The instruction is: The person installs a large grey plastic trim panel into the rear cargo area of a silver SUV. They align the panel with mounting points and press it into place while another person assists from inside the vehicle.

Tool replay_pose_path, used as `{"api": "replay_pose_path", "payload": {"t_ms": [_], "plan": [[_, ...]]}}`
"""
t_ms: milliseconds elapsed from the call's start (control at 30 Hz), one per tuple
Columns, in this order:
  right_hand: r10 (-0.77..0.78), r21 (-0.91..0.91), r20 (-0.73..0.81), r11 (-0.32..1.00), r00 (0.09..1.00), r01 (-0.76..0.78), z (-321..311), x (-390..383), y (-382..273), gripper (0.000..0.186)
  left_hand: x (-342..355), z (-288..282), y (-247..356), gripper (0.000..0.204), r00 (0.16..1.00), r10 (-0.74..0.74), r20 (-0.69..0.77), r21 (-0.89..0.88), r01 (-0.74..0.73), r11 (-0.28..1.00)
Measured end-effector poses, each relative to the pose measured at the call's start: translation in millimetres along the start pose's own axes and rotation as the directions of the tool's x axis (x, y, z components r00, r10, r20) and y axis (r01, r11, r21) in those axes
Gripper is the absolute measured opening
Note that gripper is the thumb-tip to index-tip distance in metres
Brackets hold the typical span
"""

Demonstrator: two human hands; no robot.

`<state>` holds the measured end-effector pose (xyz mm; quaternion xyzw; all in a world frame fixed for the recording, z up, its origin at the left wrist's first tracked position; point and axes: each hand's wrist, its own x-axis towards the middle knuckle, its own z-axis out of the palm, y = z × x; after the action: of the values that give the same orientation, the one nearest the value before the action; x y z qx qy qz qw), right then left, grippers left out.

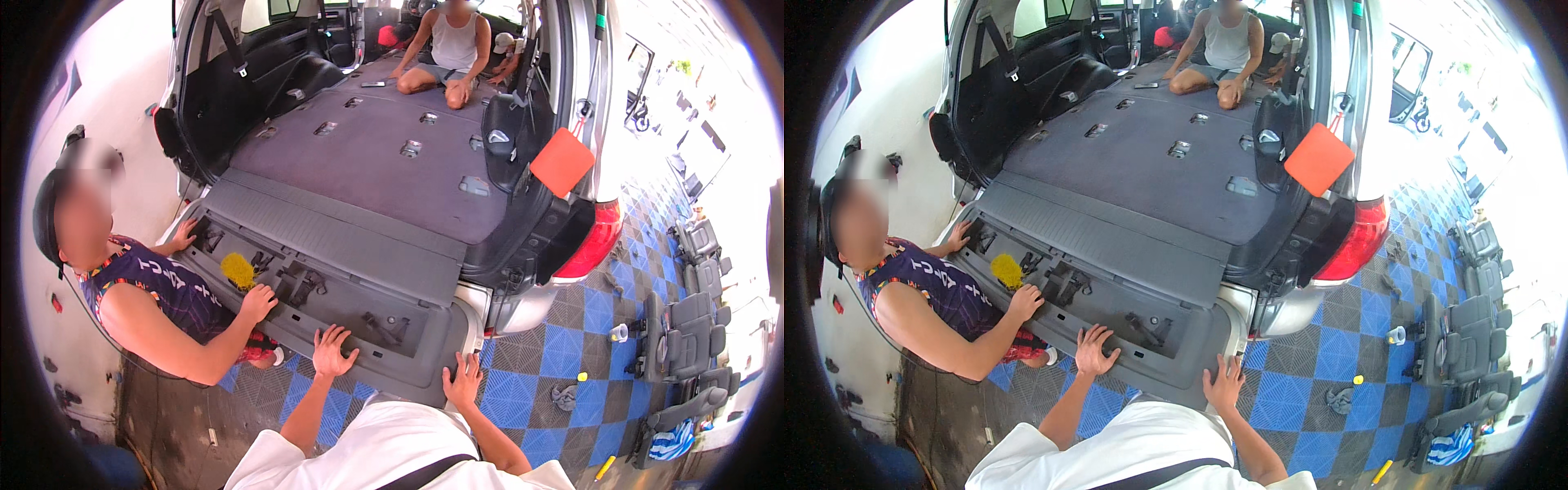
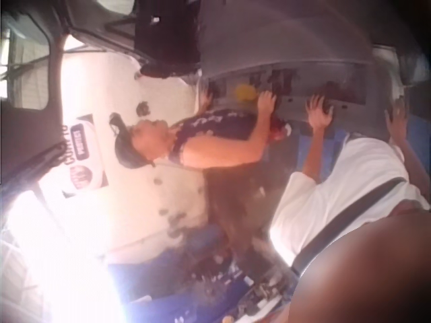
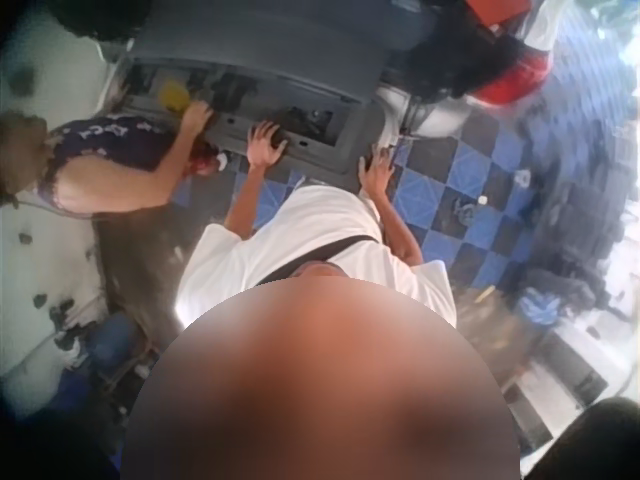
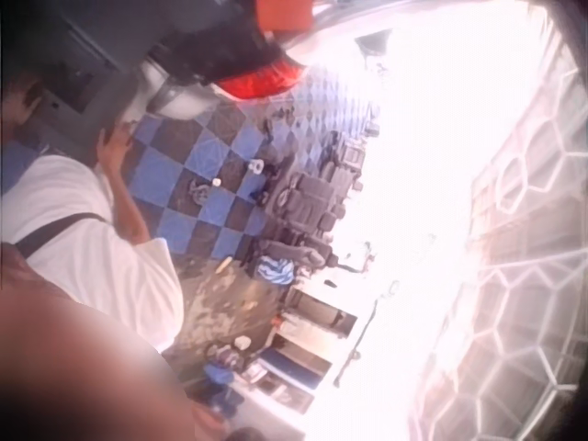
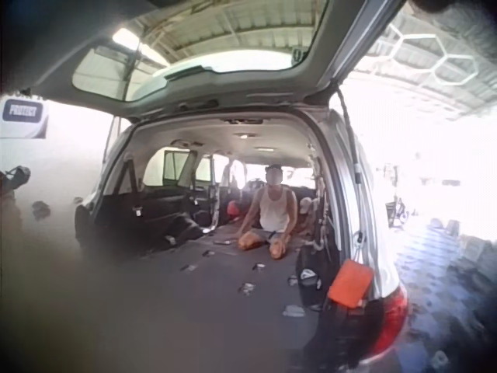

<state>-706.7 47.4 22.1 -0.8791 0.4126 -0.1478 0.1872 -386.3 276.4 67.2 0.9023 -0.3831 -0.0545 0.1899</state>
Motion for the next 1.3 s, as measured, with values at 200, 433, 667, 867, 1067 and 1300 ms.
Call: {"api": "replay_pose_path", "payload": {"t_ms": [200, 433, 667, 867, 1067, 1300], "plan": [[0.005, 0.012, 0.01, 1.0, 1.0, -0.006, -0.1, -1.2, 0.9, 0.069, -0.9, 4.6, -1.9, 0.062, 1.0, 0.002, -0.012, 0.005, -0.002, 1.0], [0.0, 0.018, 0.006, 1.0, 1.0, 0.0, -1.9, 0.8, -0.6, 0.069, -0.9, 6.1, -2.3, 0.062, 0.999, 0.005, -0.032, -0.002, -0.005, 1.0], [0.006, 0.015, 0.013, 1.0, 1.0, -0.006, -1.1, 0.7, 0.7, 0.068, -1.8, 5.1, -1.0, 0.062, 0.999, 0.002, -0.037, 0.004, -0.002, 1.0], [-0.026, 0.021, -0.024, 0.999, 0.999, 0.027, -0.5, 0.7, 1.4, 0.068, -1.4, 4.1, -0.2, 0.062, 0.999, -0.004, -0.038, 0.001, 0.004, 1.0], [-0.027, 0.021, -0.023, 0.999, 0.999, 0.027, -0.2, -0.3, 1.9, 0.068, -1.2, 1.8, 1.0, 0.062, 0.999, -0.001, -0.04, -0.01, 0.001, 1.0], [-0.027, 0.017, -0.019, 0.999, 0.999, 0.028, -1.2, 0.7, 1.1, 0.067, -1.1, -0.2, 2.4, 0.063, 1.0, -0.017, -0.019, 0.004, 0.017, 1.0]]}}
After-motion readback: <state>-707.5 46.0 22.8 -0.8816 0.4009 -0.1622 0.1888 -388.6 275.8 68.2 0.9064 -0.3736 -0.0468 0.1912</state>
